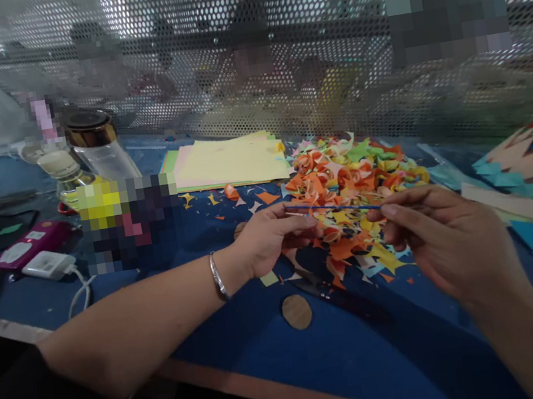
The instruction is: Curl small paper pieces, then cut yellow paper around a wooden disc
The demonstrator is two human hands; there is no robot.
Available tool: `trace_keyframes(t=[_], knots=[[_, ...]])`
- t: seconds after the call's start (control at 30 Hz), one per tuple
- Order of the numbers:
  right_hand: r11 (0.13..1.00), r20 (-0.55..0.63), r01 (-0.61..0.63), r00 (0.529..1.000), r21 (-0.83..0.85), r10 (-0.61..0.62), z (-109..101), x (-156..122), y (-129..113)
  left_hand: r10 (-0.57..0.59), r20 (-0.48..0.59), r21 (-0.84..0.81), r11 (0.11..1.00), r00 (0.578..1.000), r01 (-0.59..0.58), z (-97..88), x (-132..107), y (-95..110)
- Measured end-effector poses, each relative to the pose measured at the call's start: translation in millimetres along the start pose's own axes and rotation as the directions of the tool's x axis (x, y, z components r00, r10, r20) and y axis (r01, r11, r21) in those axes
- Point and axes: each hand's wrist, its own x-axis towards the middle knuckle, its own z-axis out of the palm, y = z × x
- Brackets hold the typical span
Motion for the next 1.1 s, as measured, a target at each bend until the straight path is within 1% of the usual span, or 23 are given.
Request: trace_keyframes(t=[0.13, 0.2, 0.33, 0.43, 0.53, 0.7, 0.9, 1.1], knots=[[1.0, 0.013, 0.011, 1.0, -0.024, -0.011, -2.9, 0.6, 1.3, 0.047, 0.066, 0.014, 0.999, 0.997, -0.048, -1.8, -0.7, -1.1], [0.999, 0.02, 0.018, 1.0, -0.028, -0.017, -3.5, 0.4, 1.1, 0.057, 0.075, 0.015, 0.998, 0.996, -0.058, -1.9, -0.9, -1.0], [0.999, 0.025, 0.024, 0.999, -0.047, -0.023, -1.4, -1.0, -1.3, 0.003, -0.008, 0.007, 1.0, 1.0, -0.003, -0.3, -1.4, 0.8], [0.998, 0.034, 0.019, 0.999, -0.052, -0.017, 1.3, -2.4, -3.6, 0.004, -0.058, 0.025, 1.0, 0.998, -0.002, 0.9, -2.3, 2.1], [0.996, 0.044, 0.028, 0.999, -0.08, -0.024, 2.2, -2.9, -3.7, -0.004, -0.072, 0.058, 0.998, 0.997, 0.008, 1.0, -3.5, 2.6], [0.99, 0.064, 0.059, 0.997, -0.128, -0.051, 0.3, -2.5, -0.9, -0.011, -0.027, 0.114, 0.993, 1.0, 0.014, -0.5, -5.7, 3.4], [0.988, 0.062, 0.075, 0.996, -0.132, -0.068, -1.4, -3.3, -3.0, -0.006, 0.054, 0.138, 0.99, 0.999, -0.002, -5.2, -5.6, 4.4], [0.987, 0.061, 0.097, 0.994, -0.131, -0.089, -3.2, -3.2, -3.9, -0.029, 0.055, 0.11, 0.994, 0.998, 0.022, -7.5, -3.9, 4.7]])
